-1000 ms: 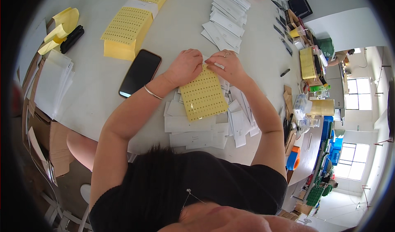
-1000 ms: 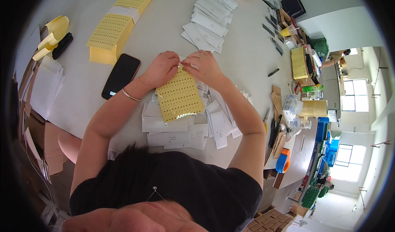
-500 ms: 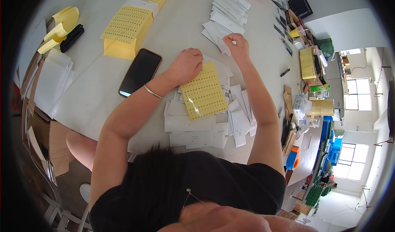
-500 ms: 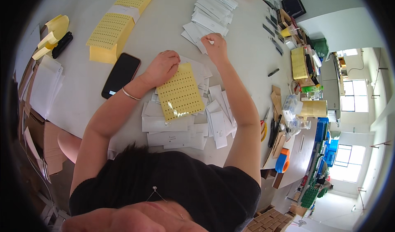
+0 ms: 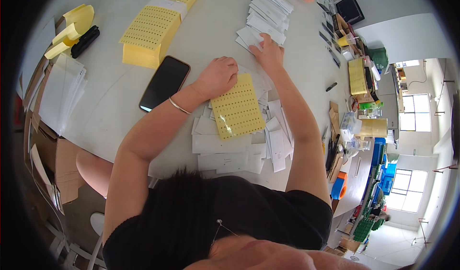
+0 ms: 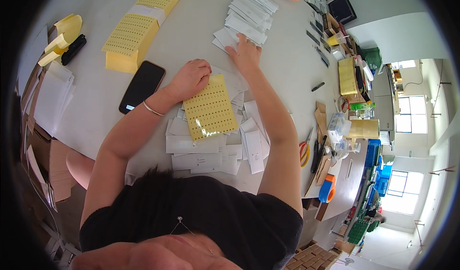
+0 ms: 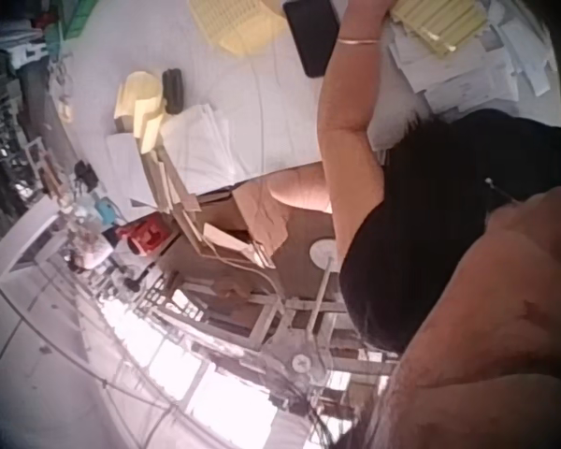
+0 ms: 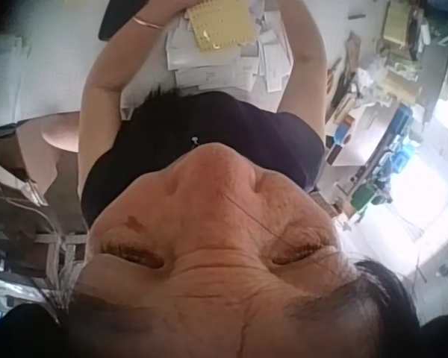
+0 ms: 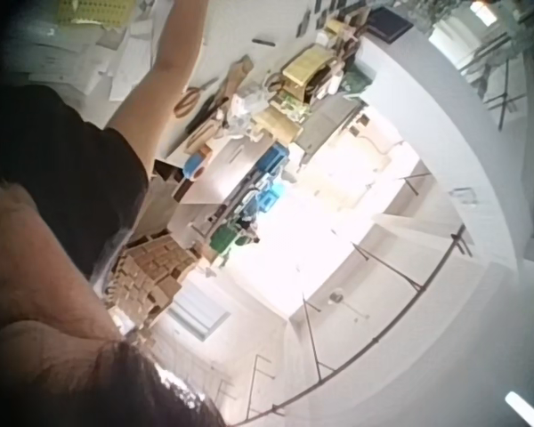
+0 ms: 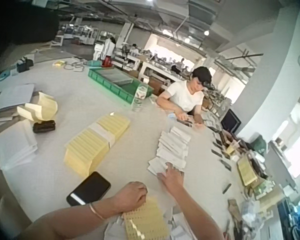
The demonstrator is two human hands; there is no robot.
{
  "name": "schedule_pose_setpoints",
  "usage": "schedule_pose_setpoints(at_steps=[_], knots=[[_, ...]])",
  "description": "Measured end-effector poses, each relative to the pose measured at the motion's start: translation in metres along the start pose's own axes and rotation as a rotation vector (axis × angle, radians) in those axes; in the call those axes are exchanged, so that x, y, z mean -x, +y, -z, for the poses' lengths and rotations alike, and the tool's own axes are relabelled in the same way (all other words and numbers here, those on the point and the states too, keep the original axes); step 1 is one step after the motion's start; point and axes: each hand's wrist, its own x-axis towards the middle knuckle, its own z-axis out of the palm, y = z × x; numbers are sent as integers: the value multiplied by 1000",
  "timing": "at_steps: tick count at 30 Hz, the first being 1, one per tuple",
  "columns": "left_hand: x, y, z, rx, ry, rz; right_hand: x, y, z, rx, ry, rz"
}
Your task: The recorder peels small yellow labels and applies them to white component strips, then organizes and stacks the strips at a factory workbench before inserting them into a housing.
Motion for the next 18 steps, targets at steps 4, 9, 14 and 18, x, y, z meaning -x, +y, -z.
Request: schedule_pose_setpoints(at_steps=[4,9,14,18], knots=[[0,3,3,-32,-1,-6,9,-7,9,217,-14,177],[-1,13,6,-114,101,-116,31,-5,24,-7,-138,310],[-2,16,9,-11,108,11,60,-13,44,-431,-458,236],[-3,10,11,-4,42,123,53,-3,59,-628,-583,121]])
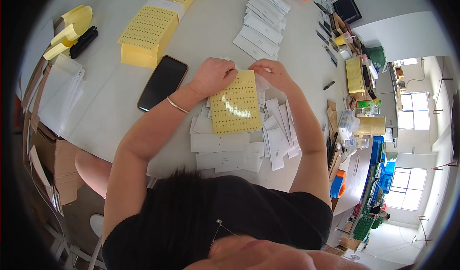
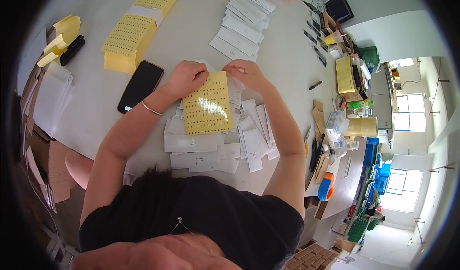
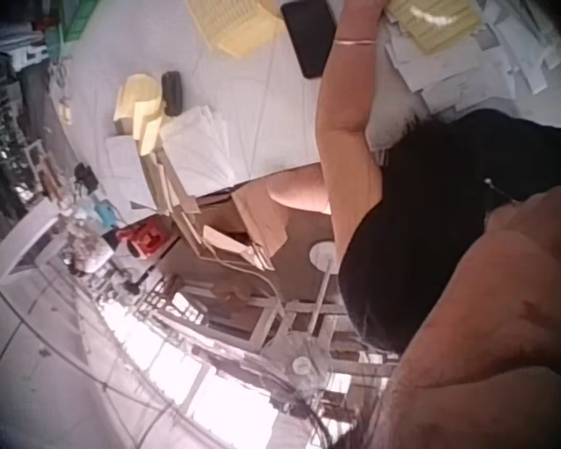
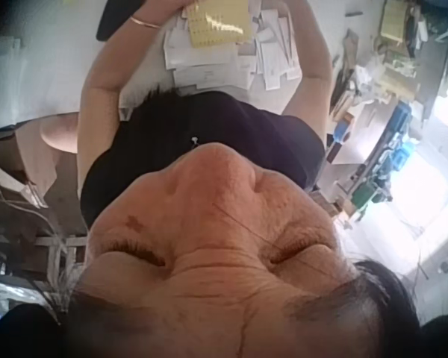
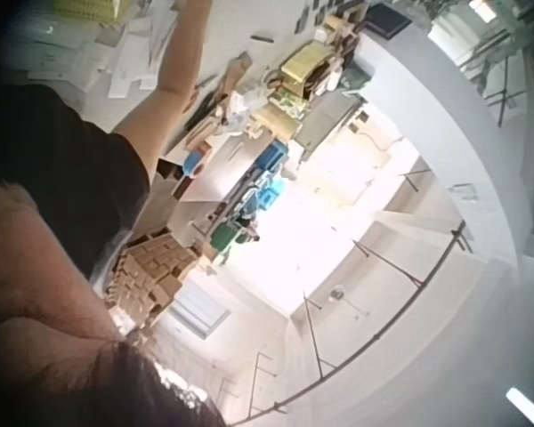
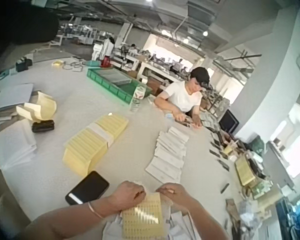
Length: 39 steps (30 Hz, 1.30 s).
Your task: The recorder peels small yellow labels and applies them to white component strips, then organizes and stacks the strips at a factory workbench before inserting them into a housing.
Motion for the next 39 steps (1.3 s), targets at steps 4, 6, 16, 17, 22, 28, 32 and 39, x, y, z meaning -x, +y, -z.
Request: schedule_pose_setpoints(at_steps=[4,6,16,17,22,28,32,39], knots=[[0,-6,-5,-4,8,-20,1,-10,-11,32,214,259],[0,-4,-4,-44,9,-45,3,-26,-25,518,214,476],[2,-5,-7,-98,37,-82,2,-31,-35,717,306,637],[2,-4,-7,-102,38,-83,-3,-23,-28,717,304,638],[3,1,-5,-111,51,-112,-40,36,12,243,562,149],[2,3,-6,-71,57,-178,-64,55,2,484,561,-85],[3,-1,-6,-15,101,-163,-60,50,-3,614,564,-71],[2,0,-5,-40,106,-163,-37,50,-6,561,403,163]])
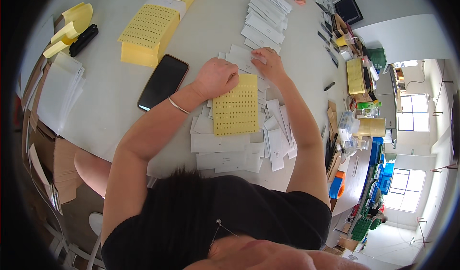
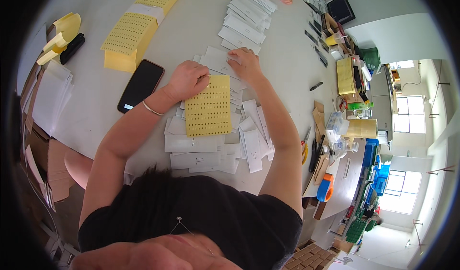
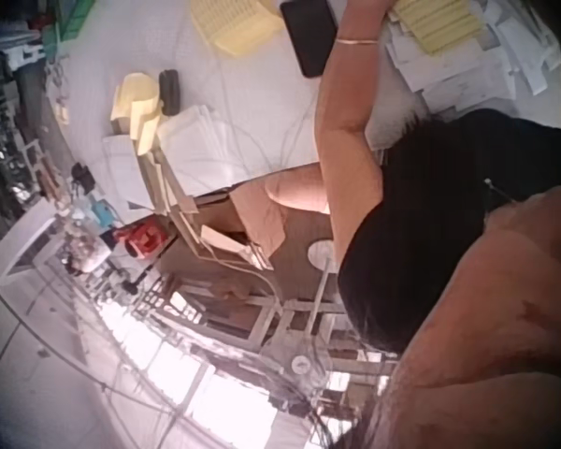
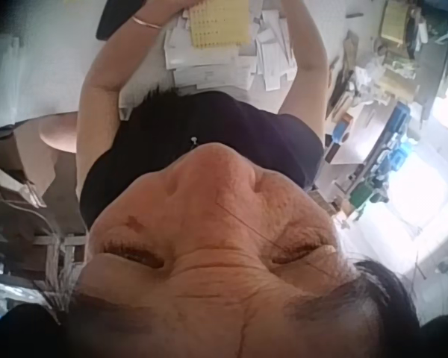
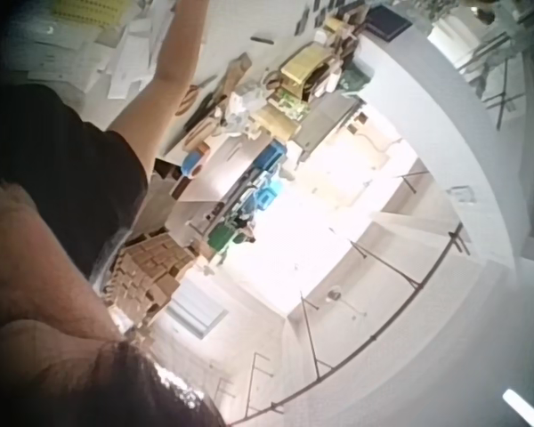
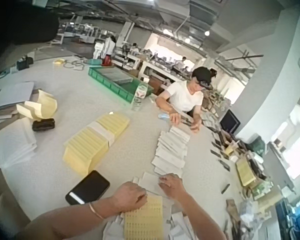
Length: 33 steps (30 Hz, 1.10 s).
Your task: The recorder peels small yellow labels and applies them to white component strips, then organizes and stacks the strips at a factory workbench before inserting them into a housing.
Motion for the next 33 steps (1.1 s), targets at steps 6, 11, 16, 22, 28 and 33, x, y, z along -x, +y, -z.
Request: schedule_pose_setpoints(at_steps=[6,11,16,22,28,33], knots=[[-4,5,3,31,14,-23,25,-19,11,-265,-151,76],[-1,-5,-3,102,-12,82,28,-29,28,-523,-382,-192],[-1,-9,-7,122,-91,147,26,-57,37,-283,-81,162],[-1,-8,-7,101,-41,82,26,-76,27,82,25,453],[-1,-10,-8,110,-66,139,25,-85,29,126,80,575],[-1,-8,-5,59,-89,123,-31,2,28,-143,192,26]])
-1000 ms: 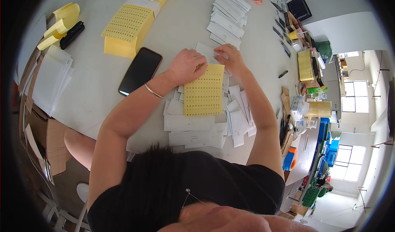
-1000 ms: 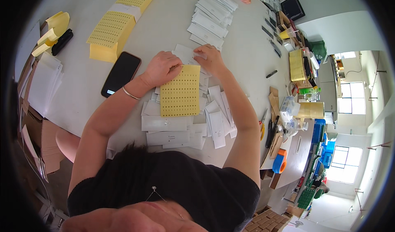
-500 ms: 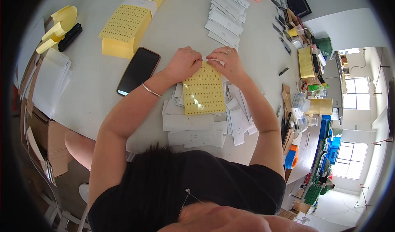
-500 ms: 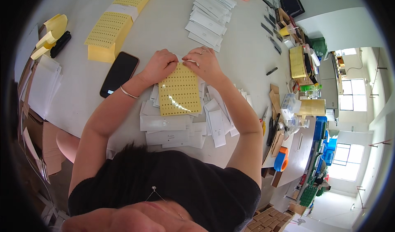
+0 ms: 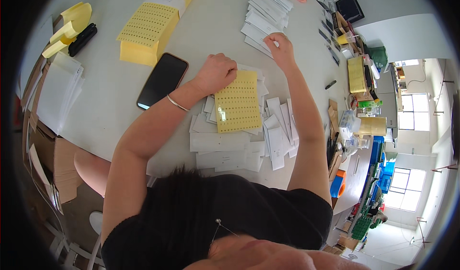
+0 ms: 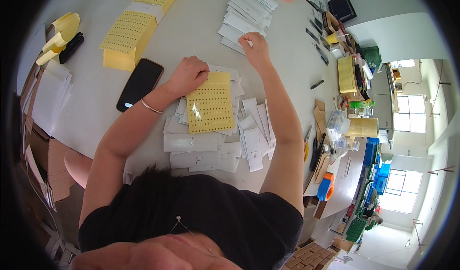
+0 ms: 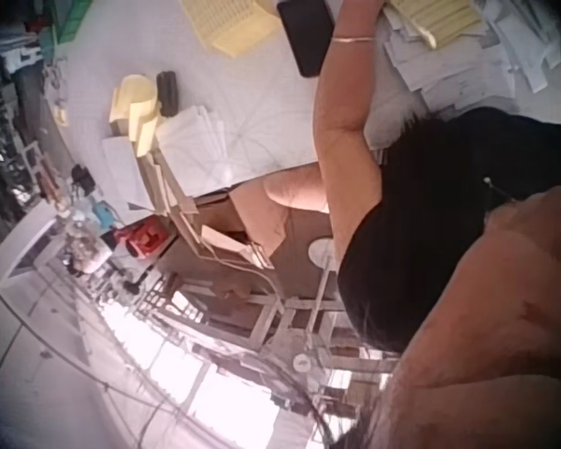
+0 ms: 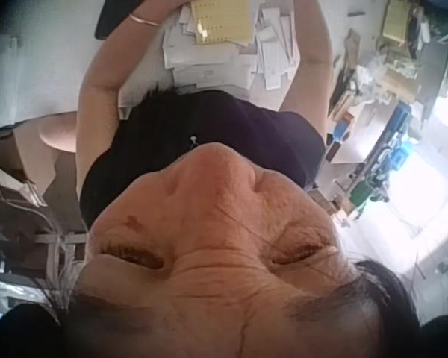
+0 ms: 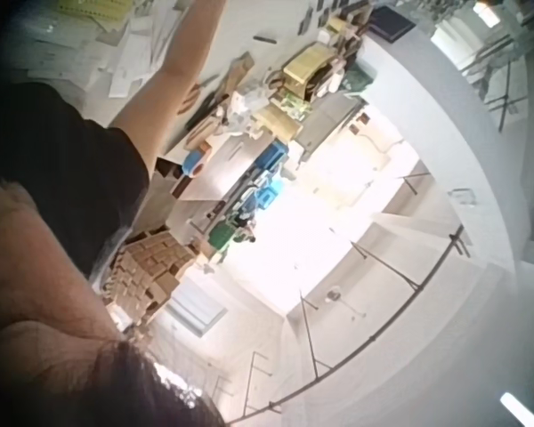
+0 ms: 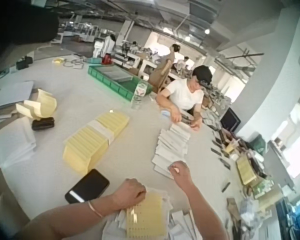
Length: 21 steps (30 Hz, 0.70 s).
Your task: The recorder peels small yellow labels and applies them to white component strips, then organizes and stacks the strips at a factory workbench before inserting them into a housing.
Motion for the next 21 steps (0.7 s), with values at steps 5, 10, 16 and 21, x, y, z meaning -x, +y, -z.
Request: schedule_pose_setpoints(at_steps=[5,10,16,21], knots=[[1,-1,-3,-20,6,-20,-19,39,-19,-7,15,-263],[2,1,0,-30,-15,-16,-15,41,-32,260,-1,-171],[1,2,1,-41,-52,-12,-2,27,-13,337,-106,49],[3,4,5,-27,-9,-29,4,8,-3,182,-266,-192]])
